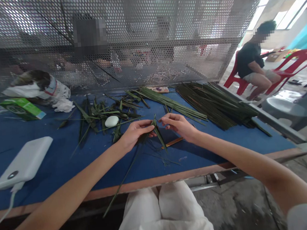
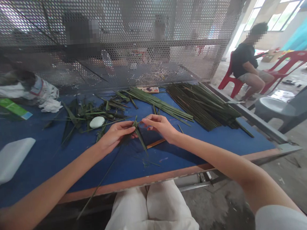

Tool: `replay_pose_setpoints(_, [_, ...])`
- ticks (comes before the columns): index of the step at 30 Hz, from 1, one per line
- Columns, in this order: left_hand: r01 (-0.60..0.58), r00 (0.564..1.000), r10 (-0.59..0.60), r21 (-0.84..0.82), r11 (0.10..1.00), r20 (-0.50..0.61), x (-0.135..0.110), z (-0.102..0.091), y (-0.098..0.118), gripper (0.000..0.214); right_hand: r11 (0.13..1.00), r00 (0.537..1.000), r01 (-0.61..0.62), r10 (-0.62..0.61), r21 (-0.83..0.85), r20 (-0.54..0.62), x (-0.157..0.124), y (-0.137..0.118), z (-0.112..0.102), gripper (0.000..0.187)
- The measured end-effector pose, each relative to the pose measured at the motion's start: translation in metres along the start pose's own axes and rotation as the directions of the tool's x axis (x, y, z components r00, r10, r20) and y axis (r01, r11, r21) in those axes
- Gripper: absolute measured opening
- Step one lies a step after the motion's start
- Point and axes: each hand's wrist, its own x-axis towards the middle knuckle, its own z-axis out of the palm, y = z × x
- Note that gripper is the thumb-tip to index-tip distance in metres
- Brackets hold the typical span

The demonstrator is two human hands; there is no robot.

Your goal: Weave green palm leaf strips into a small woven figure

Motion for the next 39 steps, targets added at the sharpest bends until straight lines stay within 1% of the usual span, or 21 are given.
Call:
replay_pose_setpoints(3, [0.003,0.999,-0.002,-0.007,1.0,0.045,-0.0006,0.0011,-0.0009,0.04,0.989,0.997,-0.078,0.074,0.124,0.029,-0.0003,-0.0002,-0.0006,0.036])
replay_pose_setpoints(5, [-0.001,0.998,0.001,-0.001,1.0,0.062,-0.0013,0.0017,-0.0008,0.039,0.985,0.996,-0.078,0.071,0.153,0.045,-0.0007,-0.0004,-0.0002,0.033])
replay_pose_setpoints(7, [-0.006,0.998,0.005,0.013,1.0,0.063,-0.0019,0.0023,-0.0007,0.038,0.993,0.999,-0.035,0.033,0.112,0.024,-0.0013,-0.0005,0.0009,0.028])
replay_pose_setpoints(11, [-0.028,0.997,0.023,0.065,0.998,0.073,-0.0036,0.0041,-0.0003,0.04,0.997,0.996,0.053,-0.057,-0.057,-0.072,-0.0024,0.0005,0.0025,0.026])
replay_pose_setpoints(13, [-0.046,0.996,0.039,0.089,0.995,0.078,-0.0043,0.0047,0.0001,0.04,0.99,0.993,0.074,-0.085,-0.123,-0.087,-0.0023,0.0018,0.0025,0.027])
replay_pose_setpoints(15, [-0.055,0.996,0.047,0.107,0.993,0.077,-0.0045,0.0046,0.0003,0.04,0.984,0.991,0.09,-0.105,-0.155,-0.087,-0.0019,0.0036,0.0021,0.028])
replay_pose_setpoints(22, [-0.047,0.998,0.044,0.091,0.995,0.039,-0.0017,0.0011,-0.0019,0.04,0.983,0.99,0.1,-0.113,-0.154,-0.084,-0.0002,0.0076,0.0013,0.027])
replay_pose_setpoints(26, [-0.049,0.997,0.041,0.119,0.992,0.064,-0.0032,0.0028,-0.0003,0.04,0.979,0.99,0.096,-0.113,-0.18,-0.086,-0.0011,0.0056,0.0013,0.027])
replay_pose_setpoints(30, [-0.043,0.998,0.034,0.155,0.987,0.06,-0.005,0.0049,0.0015,0.043,0.974,0.984,0.126,-0.146,-0.186,-0.101,-0.0014,0.0041,0.0012,0.025])
replay_pose_setpoints(32, [-0.053,0.998,0.044,0.179,0.982,0.054,-0.005,0.0045,0.0013,0.044,0.974,0.983,0.145,-0.162,-0.175,-0.088,-0.0014,0.0037,0.0012,0.029])
replay_pose_setpoints(36, [-0.07,0.997,0.065,0.228,0.971,0.031,-0.0046,0.0027,0.0,0.048,0.976,0.987,0.155,-0.161,-0.154,-0.022,-0.0024,0.0019,0.0011,0.044])
replay_pose_setpoints(39, [-0.072,0.997,0.07,0.252,0.965,0.017,-0.005,0.0027,-0.0004,0.049,0.972,0.986,0.163,-0.164,-0.167,0.003,-0.0032,0.0005,0.0004,0.043])
